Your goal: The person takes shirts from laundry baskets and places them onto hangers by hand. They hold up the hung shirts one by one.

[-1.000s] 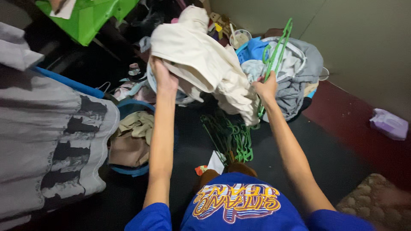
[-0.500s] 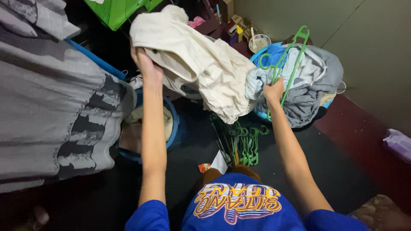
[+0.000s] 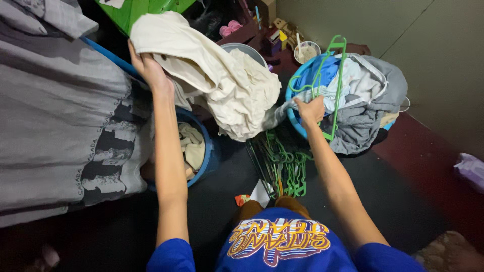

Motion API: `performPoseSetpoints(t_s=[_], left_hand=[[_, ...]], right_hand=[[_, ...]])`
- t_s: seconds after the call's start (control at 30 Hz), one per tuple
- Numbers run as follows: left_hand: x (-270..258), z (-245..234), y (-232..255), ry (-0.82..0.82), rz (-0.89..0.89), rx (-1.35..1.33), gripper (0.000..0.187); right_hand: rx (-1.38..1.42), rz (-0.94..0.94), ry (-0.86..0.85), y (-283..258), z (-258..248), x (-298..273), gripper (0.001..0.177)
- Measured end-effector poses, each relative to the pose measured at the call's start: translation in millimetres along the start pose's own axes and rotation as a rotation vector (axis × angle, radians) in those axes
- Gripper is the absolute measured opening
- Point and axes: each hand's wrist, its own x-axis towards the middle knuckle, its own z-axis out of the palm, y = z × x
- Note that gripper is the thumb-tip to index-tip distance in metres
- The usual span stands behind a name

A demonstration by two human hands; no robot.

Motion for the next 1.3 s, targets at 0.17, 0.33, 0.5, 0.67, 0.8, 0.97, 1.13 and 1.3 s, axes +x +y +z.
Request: performPoseSetpoints(t_s=[0.17,0.33,0.5,0.67,0.8,0.97,1.13,1.3], left_hand=[[13,-13,-42,0.080,0.013,0.160,0.048],[-11,4,-104,-0.209,0.225,0.755,0.052],[-108,14,-185,-0.667,0.089,1.063,0.062],[-211,73,-212,-0.718,0.255,1.048,0.051],[-281,169,-184,-0.945,0.134,0.711,0.066],[-340,245,-173,-1.054,0.004,0.750,0.067],[-371,256,-219,-0.955,0.082,0.913,0.050],[-353,231,-271,-0.829,-0.208,0.672,0.011]], right_hand=[[0.025,-0.015,0.014,11,6,9,0.061],[0.069,0.014,0.020,24,19,23,0.042],[0.151,-0.091,0.090,37,14,41,0.028],[0.613,-0.051,-0.139,43,-32,43,0.023],[0.812,-0.009,-0.259,44,-88,35,0.019],[0.899,0.051,-0.172,51,-161,24,0.021],[0.899,0.049,-0.109,71,-204,30,0.024],[0.976,0.067,-0.127,74,-195,25,0.021]])
